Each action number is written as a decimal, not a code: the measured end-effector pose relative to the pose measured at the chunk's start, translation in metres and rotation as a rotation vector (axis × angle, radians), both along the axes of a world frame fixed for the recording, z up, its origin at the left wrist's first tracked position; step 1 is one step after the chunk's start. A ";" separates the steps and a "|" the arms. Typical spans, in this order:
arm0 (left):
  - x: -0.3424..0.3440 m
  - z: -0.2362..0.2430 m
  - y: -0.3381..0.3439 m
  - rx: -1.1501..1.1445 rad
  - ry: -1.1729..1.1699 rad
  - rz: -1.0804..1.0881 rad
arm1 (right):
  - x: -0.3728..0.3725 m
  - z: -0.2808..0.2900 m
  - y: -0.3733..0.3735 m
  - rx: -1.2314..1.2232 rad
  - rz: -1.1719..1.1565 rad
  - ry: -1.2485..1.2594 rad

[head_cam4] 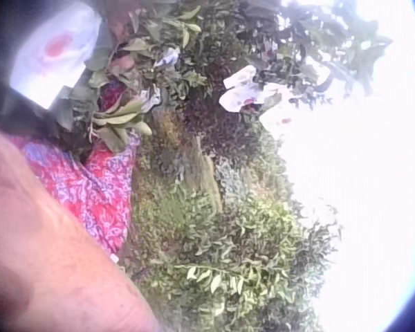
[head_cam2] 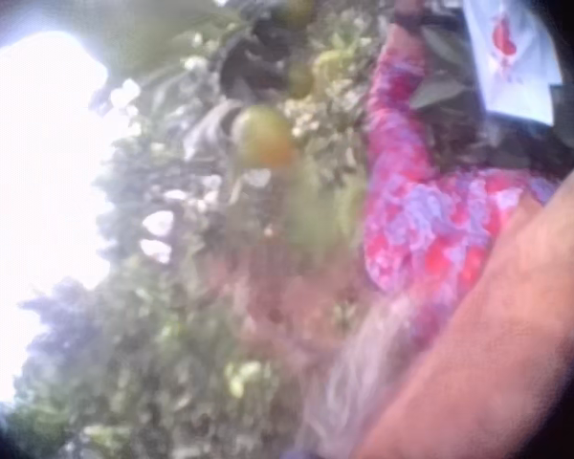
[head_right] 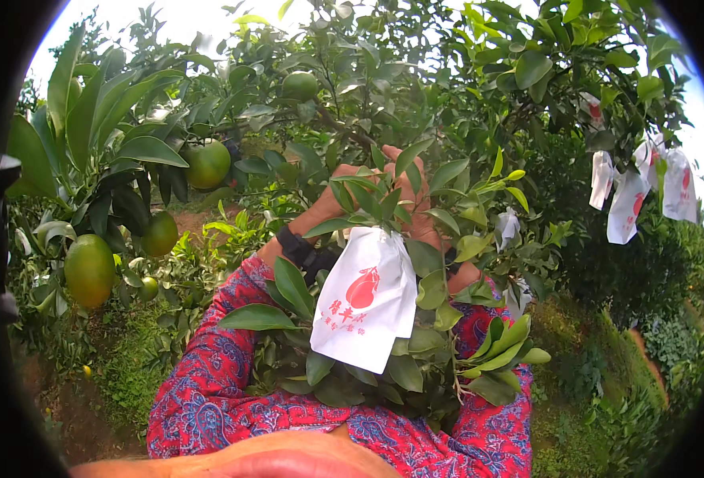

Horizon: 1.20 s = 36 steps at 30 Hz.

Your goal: The person places white paper bags over green citrus fruits hanging on a tree and ties them to the branches. The person repeats this process for several fruits in the orchard.

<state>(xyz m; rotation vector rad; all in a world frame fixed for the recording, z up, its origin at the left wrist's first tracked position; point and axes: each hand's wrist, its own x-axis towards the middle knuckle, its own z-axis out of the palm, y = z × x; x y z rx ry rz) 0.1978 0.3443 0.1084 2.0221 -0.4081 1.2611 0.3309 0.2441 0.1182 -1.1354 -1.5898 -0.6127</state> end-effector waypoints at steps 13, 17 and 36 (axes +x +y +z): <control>-0.012 -0.003 0.015 -0.668 0.391 -0.535 | 0.022 -0.027 0.009 0.090 0.119 0.171; -0.006 -0.004 0.007 -0.856 0.367 -0.555 | -0.001 -0.014 -0.015 0.002 -0.062 0.055; 0.019 -0.021 0.035 -0.253 -0.051 -0.199 | -0.003 -0.023 0.011 0.204 0.020 0.090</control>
